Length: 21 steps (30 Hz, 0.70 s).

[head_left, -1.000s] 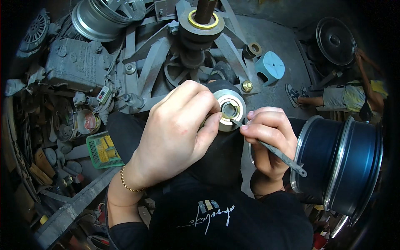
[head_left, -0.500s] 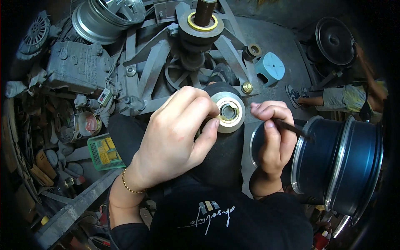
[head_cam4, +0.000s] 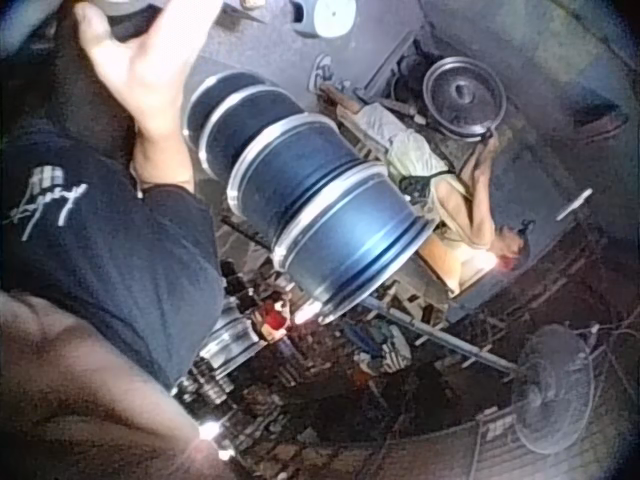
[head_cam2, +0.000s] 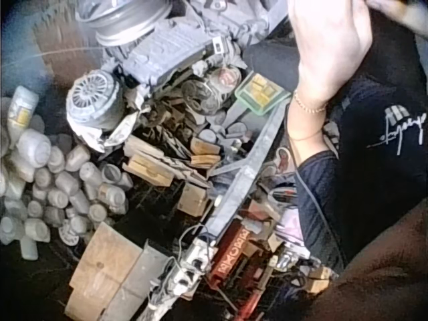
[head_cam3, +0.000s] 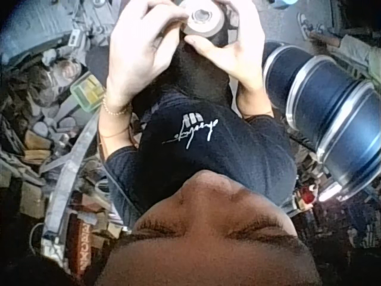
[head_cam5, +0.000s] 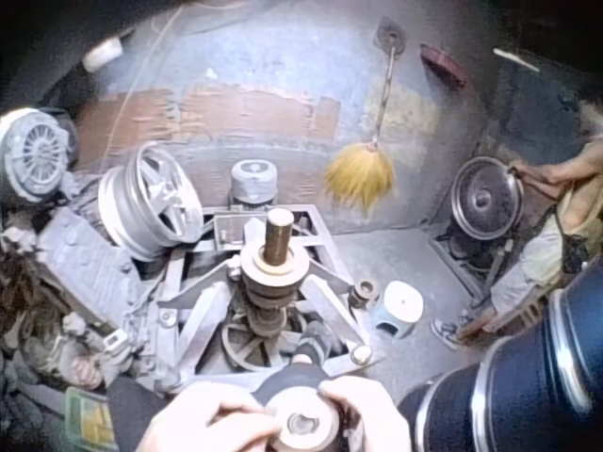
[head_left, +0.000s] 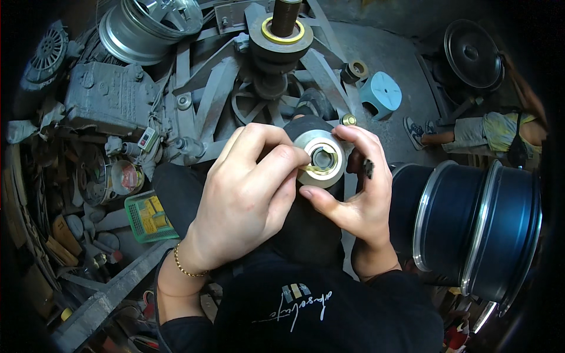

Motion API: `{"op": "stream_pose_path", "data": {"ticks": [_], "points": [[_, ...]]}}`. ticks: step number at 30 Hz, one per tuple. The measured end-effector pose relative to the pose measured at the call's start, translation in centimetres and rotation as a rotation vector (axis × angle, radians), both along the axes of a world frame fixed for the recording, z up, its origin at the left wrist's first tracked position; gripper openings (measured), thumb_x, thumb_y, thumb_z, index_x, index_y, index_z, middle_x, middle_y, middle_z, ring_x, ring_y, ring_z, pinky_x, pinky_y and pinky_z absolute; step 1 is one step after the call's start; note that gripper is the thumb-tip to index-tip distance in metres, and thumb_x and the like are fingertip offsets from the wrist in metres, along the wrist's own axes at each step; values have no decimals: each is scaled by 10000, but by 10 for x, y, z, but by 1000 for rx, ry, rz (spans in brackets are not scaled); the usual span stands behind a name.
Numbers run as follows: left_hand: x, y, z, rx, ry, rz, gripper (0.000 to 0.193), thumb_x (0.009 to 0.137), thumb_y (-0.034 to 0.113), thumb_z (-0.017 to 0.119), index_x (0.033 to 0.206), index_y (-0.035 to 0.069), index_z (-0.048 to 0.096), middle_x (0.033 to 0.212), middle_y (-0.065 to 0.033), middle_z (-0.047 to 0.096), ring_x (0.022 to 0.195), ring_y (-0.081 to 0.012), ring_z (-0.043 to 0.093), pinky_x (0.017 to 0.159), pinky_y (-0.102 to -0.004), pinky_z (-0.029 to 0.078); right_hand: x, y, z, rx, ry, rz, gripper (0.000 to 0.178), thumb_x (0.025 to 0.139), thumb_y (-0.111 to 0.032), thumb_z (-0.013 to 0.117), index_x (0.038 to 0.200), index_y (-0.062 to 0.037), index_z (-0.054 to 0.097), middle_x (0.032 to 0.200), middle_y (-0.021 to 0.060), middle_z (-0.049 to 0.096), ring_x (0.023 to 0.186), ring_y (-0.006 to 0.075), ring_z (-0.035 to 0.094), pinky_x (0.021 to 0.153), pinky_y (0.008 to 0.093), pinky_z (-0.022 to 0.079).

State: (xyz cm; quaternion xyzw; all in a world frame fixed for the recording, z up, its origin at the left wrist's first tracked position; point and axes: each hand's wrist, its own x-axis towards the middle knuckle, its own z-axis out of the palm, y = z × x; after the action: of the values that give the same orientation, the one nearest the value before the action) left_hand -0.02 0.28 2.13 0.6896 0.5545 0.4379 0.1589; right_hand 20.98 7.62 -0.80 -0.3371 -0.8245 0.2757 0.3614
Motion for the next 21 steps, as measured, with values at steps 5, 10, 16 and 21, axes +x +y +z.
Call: {"op": "stream_pose_path", "data": {"ticks": [5,10,16,21], "points": [[1,-1,5,20,5,17,331,845,-101,696,1161,-4,715,1010,-139,675,860,-271,677,771,-357,556,4,9,0,-54,70,108,812,721,-239,966,1386,50,602,1348,178,627,1120,210,656,875,297,561],[1,0,3,74,6,9,335,853,-98,693,1175,-5,705,995,-145,687,859,-273,680,772,-359,553,-1,6,2,-97,132,136,710,734,-208,924,1331,41,632,1306,243,664,1250,398,655,1077,455,515],[0,3,2,77,24,68,231,847,-90,709,1062,-5,707,954,-142,686,850,-287,687,767,-362,551,-2,10,4,-111,133,175,684,757,-200,905,1335,40,629,1317,249,658,1246,401,655,1066,449,516],[0,4,3,68,22,70,184,830,-83,709,996,-2,710,926,-134,676,838,-293,686,760,-364,551,-2,10,4,-124,141,179,682,753,-187,899,1338,36,628,1330,250,652,1243,404,655,1059,449,519]]}}
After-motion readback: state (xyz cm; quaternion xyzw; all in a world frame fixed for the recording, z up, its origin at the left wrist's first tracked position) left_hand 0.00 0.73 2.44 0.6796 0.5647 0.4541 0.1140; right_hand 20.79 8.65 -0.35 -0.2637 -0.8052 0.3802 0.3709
